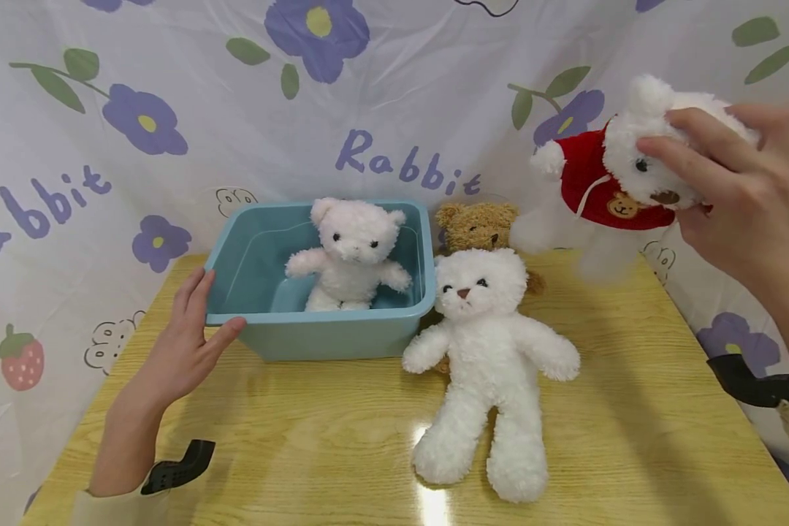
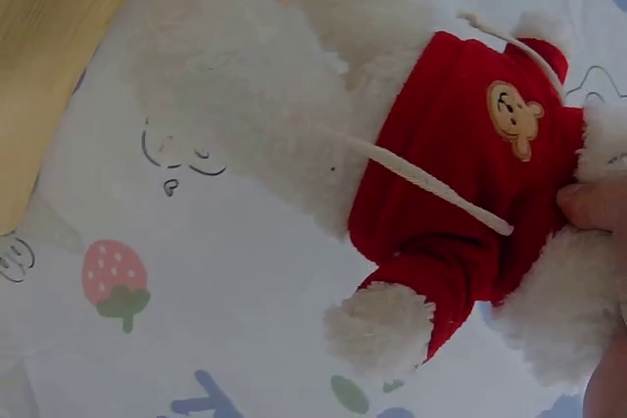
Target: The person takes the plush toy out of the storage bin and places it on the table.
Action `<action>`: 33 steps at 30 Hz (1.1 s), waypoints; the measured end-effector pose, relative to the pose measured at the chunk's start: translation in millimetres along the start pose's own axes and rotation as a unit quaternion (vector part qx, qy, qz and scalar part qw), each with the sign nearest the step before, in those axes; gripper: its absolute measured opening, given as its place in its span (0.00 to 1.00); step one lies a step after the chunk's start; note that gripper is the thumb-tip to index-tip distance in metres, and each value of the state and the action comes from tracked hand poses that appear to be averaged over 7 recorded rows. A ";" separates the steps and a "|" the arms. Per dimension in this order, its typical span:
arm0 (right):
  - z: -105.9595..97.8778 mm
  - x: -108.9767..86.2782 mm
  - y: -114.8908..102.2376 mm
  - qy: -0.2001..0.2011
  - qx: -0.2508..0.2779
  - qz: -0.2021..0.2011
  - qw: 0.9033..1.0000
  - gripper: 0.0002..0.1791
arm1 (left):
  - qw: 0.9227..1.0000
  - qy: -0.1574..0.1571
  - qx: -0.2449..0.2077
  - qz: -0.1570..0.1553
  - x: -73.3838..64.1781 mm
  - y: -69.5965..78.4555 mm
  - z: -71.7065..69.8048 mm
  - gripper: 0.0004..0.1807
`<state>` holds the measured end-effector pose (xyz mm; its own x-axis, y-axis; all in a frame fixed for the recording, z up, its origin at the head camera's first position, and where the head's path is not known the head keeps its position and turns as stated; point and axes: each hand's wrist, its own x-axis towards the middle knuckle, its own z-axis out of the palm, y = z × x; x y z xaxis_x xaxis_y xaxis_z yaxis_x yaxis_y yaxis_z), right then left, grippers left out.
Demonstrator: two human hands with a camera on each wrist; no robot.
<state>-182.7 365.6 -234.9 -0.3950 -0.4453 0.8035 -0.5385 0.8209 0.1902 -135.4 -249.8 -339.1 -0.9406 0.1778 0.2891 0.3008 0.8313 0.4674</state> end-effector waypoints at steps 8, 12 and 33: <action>4.6 -16.1 14.1 -0.068 0.004 -0.007 0.998 0.56 | 1.000 -0.004 0.007 -0.006 -0.1 -0.3 -1.8 0.49; 9.9 -24.3 20.4 -0.098 0.027 -0.032 0.994 0.57 | 1.000 -0.006 0.006 -0.008 0.7 0.0 -2.4 0.49; 71.7 -73.7 29.0 -0.140 0.139 -0.005 0.980 0.37 | 0.999 -0.016 0.011 -0.027 0.2 1.4 -2.3 0.50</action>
<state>-222.6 396.5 -329.1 -0.5576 -0.5650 0.6082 -0.7092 0.7050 0.0048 -134.8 -249.8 -336.4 -0.9598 0.1494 0.2378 0.2472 0.8511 0.4631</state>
